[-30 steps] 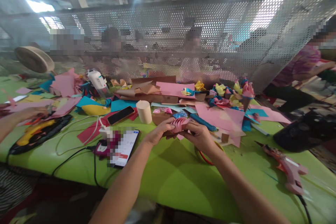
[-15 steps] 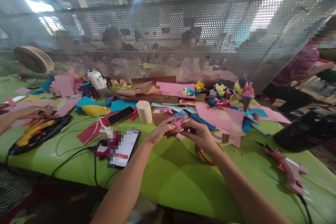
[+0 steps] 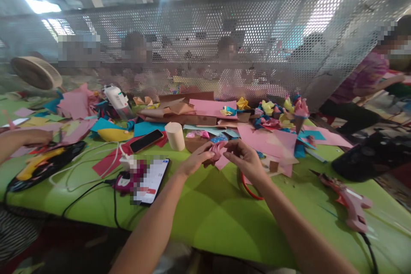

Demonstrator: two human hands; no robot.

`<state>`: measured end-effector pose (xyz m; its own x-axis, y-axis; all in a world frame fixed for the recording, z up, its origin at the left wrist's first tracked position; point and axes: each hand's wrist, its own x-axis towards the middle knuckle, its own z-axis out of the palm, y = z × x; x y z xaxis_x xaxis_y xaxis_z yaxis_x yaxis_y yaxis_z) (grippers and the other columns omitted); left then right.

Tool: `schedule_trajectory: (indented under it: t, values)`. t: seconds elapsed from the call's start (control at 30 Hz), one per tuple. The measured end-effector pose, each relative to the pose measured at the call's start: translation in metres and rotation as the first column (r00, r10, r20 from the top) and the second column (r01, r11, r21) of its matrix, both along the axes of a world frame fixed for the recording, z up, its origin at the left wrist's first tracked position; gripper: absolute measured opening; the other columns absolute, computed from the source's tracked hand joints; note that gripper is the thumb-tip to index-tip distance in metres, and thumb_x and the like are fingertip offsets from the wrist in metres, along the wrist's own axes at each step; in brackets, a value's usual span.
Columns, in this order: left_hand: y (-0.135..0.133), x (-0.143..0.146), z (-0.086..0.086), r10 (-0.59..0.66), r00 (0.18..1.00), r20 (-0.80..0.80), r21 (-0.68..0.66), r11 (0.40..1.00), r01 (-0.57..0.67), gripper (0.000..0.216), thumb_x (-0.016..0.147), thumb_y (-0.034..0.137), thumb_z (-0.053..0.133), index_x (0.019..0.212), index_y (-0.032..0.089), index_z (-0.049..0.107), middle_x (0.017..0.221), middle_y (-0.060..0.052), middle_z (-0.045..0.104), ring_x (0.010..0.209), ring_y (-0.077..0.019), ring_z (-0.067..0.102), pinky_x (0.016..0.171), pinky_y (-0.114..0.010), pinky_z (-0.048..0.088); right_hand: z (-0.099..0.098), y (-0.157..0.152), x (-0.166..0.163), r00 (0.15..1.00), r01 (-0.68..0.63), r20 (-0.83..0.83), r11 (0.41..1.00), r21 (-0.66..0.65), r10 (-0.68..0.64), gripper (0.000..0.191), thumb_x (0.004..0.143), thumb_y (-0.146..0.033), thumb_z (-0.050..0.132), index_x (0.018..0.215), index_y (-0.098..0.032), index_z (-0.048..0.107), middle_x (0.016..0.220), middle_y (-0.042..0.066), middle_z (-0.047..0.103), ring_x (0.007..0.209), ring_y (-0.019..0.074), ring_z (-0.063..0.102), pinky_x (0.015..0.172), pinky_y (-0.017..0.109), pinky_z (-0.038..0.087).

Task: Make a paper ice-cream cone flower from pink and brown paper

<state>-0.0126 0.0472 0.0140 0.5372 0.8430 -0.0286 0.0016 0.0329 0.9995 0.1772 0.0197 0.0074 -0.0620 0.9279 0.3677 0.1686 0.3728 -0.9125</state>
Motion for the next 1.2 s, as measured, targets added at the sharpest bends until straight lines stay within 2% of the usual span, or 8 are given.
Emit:
schedule_trajectory:
  t: [0.2,0.33,0.5,0.6,0.8,0.97,1.2]
  values:
    - [-0.001,0.001,0.001,0.027,0.99,-0.139,0.19,0.982,0.0,0.013,0.084,0.028,0.052,0.093,0.019,0.054,0.078,0.003,0.048,0.066,-0.0113,0.04,0.062,-0.025,0.033,-0.001,-0.001,-0.001,1.0,0.012,-0.005,1.0,0.023,-0.012,0.027,0.084,-0.046,0.066,0.081,-0.02,0.063,0.07,0.0,0.058,0.064,0.0145,0.049,0.058,0.026,0.039]
    - [-0.003,0.002,0.006,0.079,0.973,-0.217,0.249,0.968,-0.023,0.014,0.088,0.031,0.051,0.096,0.02,0.054,0.08,0.003,0.049,0.07,-0.0122,0.041,0.066,-0.025,0.035,-0.004,0.0,-0.003,0.999,-0.04,0.023,0.999,0.018,0.04,0.026,0.086,-0.045,0.066,0.088,-0.019,0.069,0.077,0.003,0.065,0.068,0.0163,0.054,0.062,0.027,0.042]
    - [-0.004,0.002,0.006,0.073,0.975,-0.21,0.259,0.966,-0.017,0.015,0.089,0.031,0.05,0.098,0.02,0.054,0.08,0.003,0.05,0.072,-0.0129,0.043,0.069,-0.025,0.037,-0.011,0.003,-0.007,0.991,-0.082,0.105,0.996,0.024,0.079,0.025,0.085,-0.043,0.066,0.083,-0.018,0.071,0.069,0.002,0.065,0.066,0.017,0.056,0.061,0.028,0.043]
    - [-0.003,0.002,0.002,0.061,0.984,-0.168,0.252,0.968,-0.018,0.016,0.088,0.031,0.051,0.1,0.02,0.054,0.08,0.003,0.05,0.072,-0.0128,0.044,0.07,-0.025,0.038,-0.013,0.004,-0.008,0.986,-0.114,0.125,0.993,0.016,0.111,0.021,0.085,-0.036,0.064,0.077,-0.019,0.071,0.069,0.002,0.066,0.066,0.0173,0.057,0.063,0.028,0.044]
    - [-0.001,0.003,-0.004,0.035,0.994,-0.1,0.202,0.979,-0.014,0.019,0.087,0.033,0.052,0.101,0.019,0.054,0.079,0.003,0.049,0.069,-0.0114,0.043,0.065,-0.024,0.037,-0.012,0.003,-0.007,0.984,-0.127,0.132,0.992,0.026,0.123,0.016,0.084,-0.03,0.062,0.078,-0.019,0.071,0.072,0.001,0.069,0.067,0.0167,0.059,0.065,0.027,0.045]
    - [0.0,0.003,-0.003,-0.005,0.999,-0.047,0.131,0.991,0.011,0.022,0.086,0.037,0.051,0.098,0.018,0.053,0.072,0.003,0.048,0.064,-0.0112,0.043,0.055,-0.023,0.031,-0.006,0.001,-0.006,0.982,-0.157,0.103,0.988,0.004,0.156,0.018,0.084,-0.034,0.064,0.076,-0.02,0.072,0.072,0.002,0.069,0.07,0.018,0.06,0.065,0.028,0.047]
    - [0.0,0.001,-0.002,-0.073,0.995,0.066,-0.027,0.997,0.075,0.025,0.079,0.035,0.055,0.097,0.018,0.051,0.068,0.003,0.049,0.053,-0.0086,0.041,0.048,-0.022,0.025,-0.004,0.0,-0.002,0.963,-0.263,0.033,0.962,-0.078,0.266,0.023,0.083,-0.042,0.068,0.08,-0.02,0.075,0.072,0.002,0.069,0.066,0.0172,0.06,0.063,0.028,0.048]
